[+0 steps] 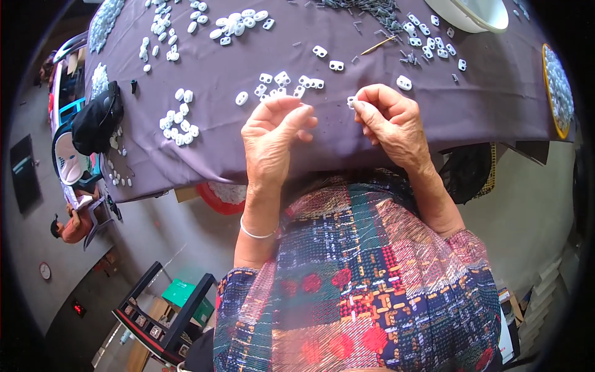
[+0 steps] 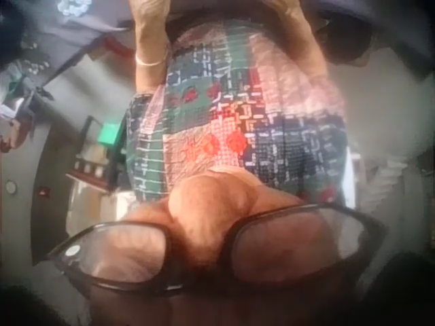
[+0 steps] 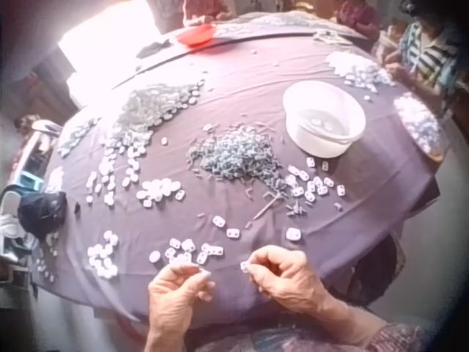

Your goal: The person assembles plastic cord locks by hand, inserting springs and inner components into plastic casings, and then holds a phone.

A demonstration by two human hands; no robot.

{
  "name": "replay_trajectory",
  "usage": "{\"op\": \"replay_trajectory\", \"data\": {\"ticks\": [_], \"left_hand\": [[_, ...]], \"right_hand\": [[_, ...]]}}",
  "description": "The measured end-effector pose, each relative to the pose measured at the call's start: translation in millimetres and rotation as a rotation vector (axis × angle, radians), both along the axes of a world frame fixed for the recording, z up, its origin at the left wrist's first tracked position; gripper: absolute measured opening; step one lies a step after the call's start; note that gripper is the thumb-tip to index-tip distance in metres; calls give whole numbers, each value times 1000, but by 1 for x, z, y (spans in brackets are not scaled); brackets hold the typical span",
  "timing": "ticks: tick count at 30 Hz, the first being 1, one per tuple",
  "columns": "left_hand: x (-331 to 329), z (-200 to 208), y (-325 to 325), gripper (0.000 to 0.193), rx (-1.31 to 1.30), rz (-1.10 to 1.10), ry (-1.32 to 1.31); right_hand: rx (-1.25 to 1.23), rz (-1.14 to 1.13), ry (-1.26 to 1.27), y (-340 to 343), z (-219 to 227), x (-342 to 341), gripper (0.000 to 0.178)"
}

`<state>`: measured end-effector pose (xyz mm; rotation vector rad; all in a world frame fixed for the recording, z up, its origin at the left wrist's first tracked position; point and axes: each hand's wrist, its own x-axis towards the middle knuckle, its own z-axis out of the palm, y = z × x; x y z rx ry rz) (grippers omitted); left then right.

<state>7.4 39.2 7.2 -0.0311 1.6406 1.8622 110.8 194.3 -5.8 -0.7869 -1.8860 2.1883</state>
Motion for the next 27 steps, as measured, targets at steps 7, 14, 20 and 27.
{"op": "replay_trajectory", "data": {"ticks": [7, 14, 20, 27], "left_hand": [[8, 0, -13, 18, 80, -6, -103], [8, 7, -16, 29, -49, -154, 43], [6, 4, -16, 31, -86, -207, 39], [7, 2, -14, 30, -103, -240, 66]], "right_hand": [[92, 119, 76, -6, 16, -5, 10], [209, 271, 93, -11, 16, -14, 9], [268, 337, 38, -10, 12, -18, 9], [306, 372, 29, -9, 6, -19, 8]]}}
